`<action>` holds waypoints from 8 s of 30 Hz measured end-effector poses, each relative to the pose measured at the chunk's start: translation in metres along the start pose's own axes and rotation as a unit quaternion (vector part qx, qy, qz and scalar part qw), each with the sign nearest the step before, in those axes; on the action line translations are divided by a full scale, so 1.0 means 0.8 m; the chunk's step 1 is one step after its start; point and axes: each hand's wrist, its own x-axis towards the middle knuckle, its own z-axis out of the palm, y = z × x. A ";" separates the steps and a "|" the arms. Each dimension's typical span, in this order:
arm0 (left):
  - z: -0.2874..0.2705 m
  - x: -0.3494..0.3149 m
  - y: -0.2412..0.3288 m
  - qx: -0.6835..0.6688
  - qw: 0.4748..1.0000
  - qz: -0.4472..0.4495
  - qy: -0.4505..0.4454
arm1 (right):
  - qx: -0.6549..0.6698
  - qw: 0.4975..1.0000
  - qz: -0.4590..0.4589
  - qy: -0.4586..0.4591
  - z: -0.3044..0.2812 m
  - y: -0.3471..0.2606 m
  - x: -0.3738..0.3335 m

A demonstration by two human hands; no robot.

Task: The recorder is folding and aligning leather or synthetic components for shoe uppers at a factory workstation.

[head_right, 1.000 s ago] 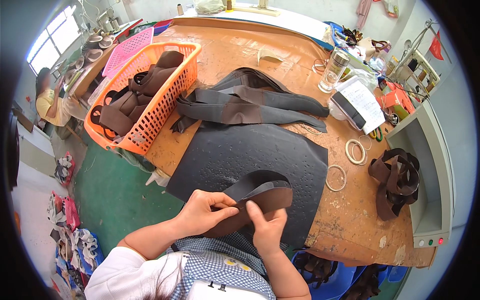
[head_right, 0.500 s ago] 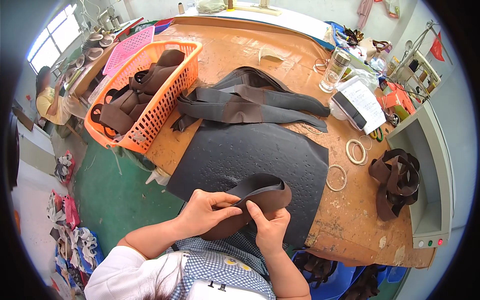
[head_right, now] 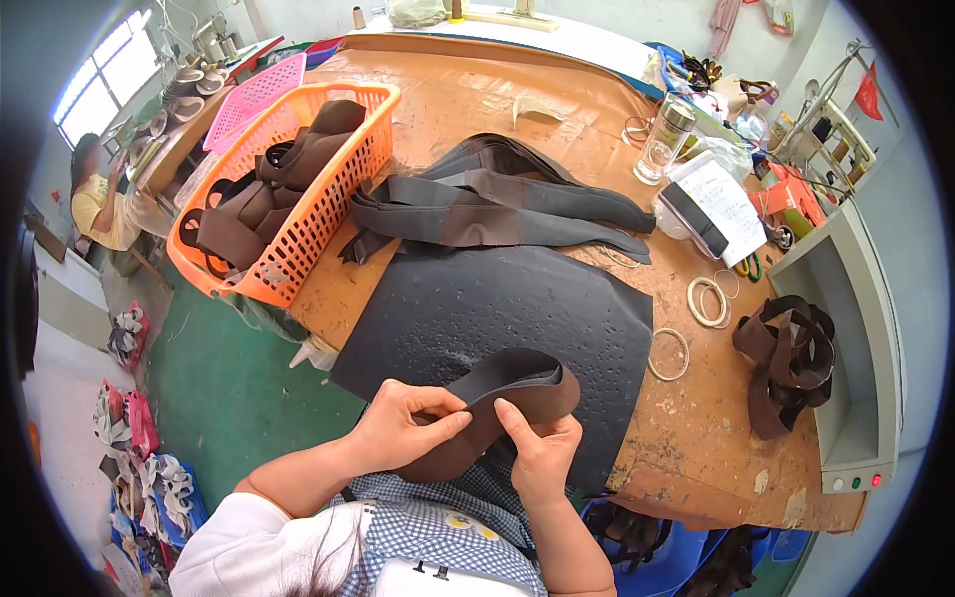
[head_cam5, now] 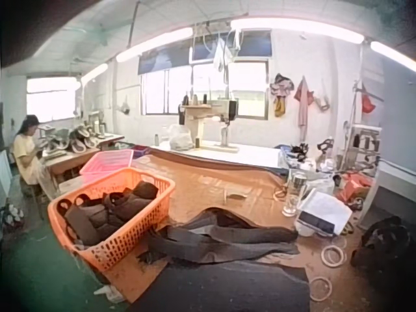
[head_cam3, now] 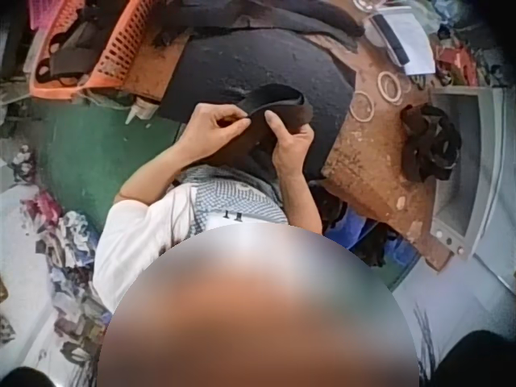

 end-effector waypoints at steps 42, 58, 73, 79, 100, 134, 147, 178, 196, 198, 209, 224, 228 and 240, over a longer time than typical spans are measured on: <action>0.007 0.005 -0.001 0.012 1.000 -0.001 0.005 | 0.012 0.999 -0.023 -0.024 0.001 0.006 0.001; 0.016 0.007 -0.002 -0.043 0.999 0.012 0.023 | 0.011 0.999 -0.023 -0.039 -0.001 0.006 0.001; 0.041 -0.006 -0.021 -0.104 0.994 -0.027 0.037 | -0.067 0.996 -0.024 -0.056 0.031 -0.050 0.056; 0.031 -0.017 -0.004 0.021 0.988 0.084 0.125 | 0.024 0.992 -0.109 -0.066 0.059 -0.120 0.146; 0.040 0.023 -0.002 0.340 0.830 0.403 0.181 | -0.524 0.812 -0.098 -0.235 -0.021 -0.051 0.020; -0.001 0.041 -0.047 -0.266 0.962 -0.052 -0.040 | -0.354 0.883 -0.099 -0.290 -0.017 -0.030 0.009; -0.019 0.026 -0.040 -0.125 0.984 -0.118 -0.051 | -0.316 0.904 -0.114 -0.264 -0.007 -0.016 0.007; -0.047 -0.013 -0.049 -0.387 0.909 -0.041 -0.147 | -0.216 0.923 0.059 -0.313 0.002 -0.009 -0.005; -0.019 -0.001 -0.047 -0.280 0.957 -0.078 0.015 | -0.436 0.828 -0.210 -0.284 0.003 0.021 -0.009; -0.015 -0.002 -0.050 -0.283 0.956 -0.075 0.027 | -0.445 0.829 -0.204 -0.271 0.004 0.022 -0.011; -0.013 -0.001 -0.053 -0.268 0.960 -0.076 0.035 | -0.386 0.876 -0.180 -0.224 -0.002 0.025 -0.014; -0.021 0.006 -0.042 -0.255 0.962 -0.093 0.024 | -0.392 0.888 -0.182 -0.157 -0.007 0.014 -0.009; -0.030 0.008 -0.044 -0.265 0.958 -0.105 0.012 | -0.409 0.877 -0.181 -0.175 -0.005 0.012 -0.009; -0.021 0.011 -0.038 -0.302 0.948 -0.098 0.027 | -0.358 0.907 -0.095 -0.198 0.002 0.006 -0.008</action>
